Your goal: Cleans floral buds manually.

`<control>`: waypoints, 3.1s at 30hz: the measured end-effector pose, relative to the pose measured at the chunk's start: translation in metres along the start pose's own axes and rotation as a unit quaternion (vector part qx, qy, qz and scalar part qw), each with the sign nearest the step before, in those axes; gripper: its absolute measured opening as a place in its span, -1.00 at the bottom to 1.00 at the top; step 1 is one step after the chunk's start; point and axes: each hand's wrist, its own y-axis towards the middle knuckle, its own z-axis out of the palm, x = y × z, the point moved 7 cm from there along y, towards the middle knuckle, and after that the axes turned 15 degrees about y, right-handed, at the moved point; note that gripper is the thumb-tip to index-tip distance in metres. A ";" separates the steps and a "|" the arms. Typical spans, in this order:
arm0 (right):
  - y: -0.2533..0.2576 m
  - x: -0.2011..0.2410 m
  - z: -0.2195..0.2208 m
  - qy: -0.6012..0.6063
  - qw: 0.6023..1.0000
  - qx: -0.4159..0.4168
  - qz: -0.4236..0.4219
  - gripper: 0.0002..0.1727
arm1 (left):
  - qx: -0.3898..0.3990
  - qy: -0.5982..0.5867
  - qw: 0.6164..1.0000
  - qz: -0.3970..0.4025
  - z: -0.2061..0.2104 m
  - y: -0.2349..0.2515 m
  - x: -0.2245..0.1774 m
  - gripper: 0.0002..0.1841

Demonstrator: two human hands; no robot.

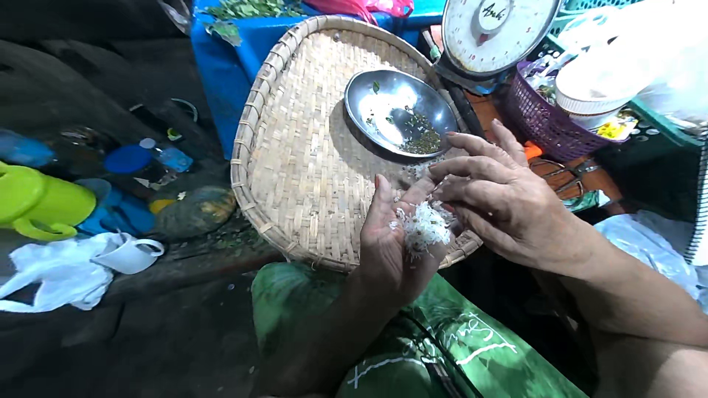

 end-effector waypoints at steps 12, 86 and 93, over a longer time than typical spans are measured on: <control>-0.008 0.008 0.001 -0.047 0.994 0.096 0.033 -0.67 | -0.042 0.038 0.998 0.007 -0.004 0.001 -0.002 -0.13; -0.014 -0.019 0.027 0.073 0.996 -0.051 0.001 -0.72 | -0.050 0.067 0.996 0.039 -0.005 0.003 -0.004 -0.07; -0.012 -0.016 0.024 0.088 0.994 -0.065 -0.008 -0.74 | -0.067 0.071 0.995 0.032 -0.003 0.000 -0.004 -0.12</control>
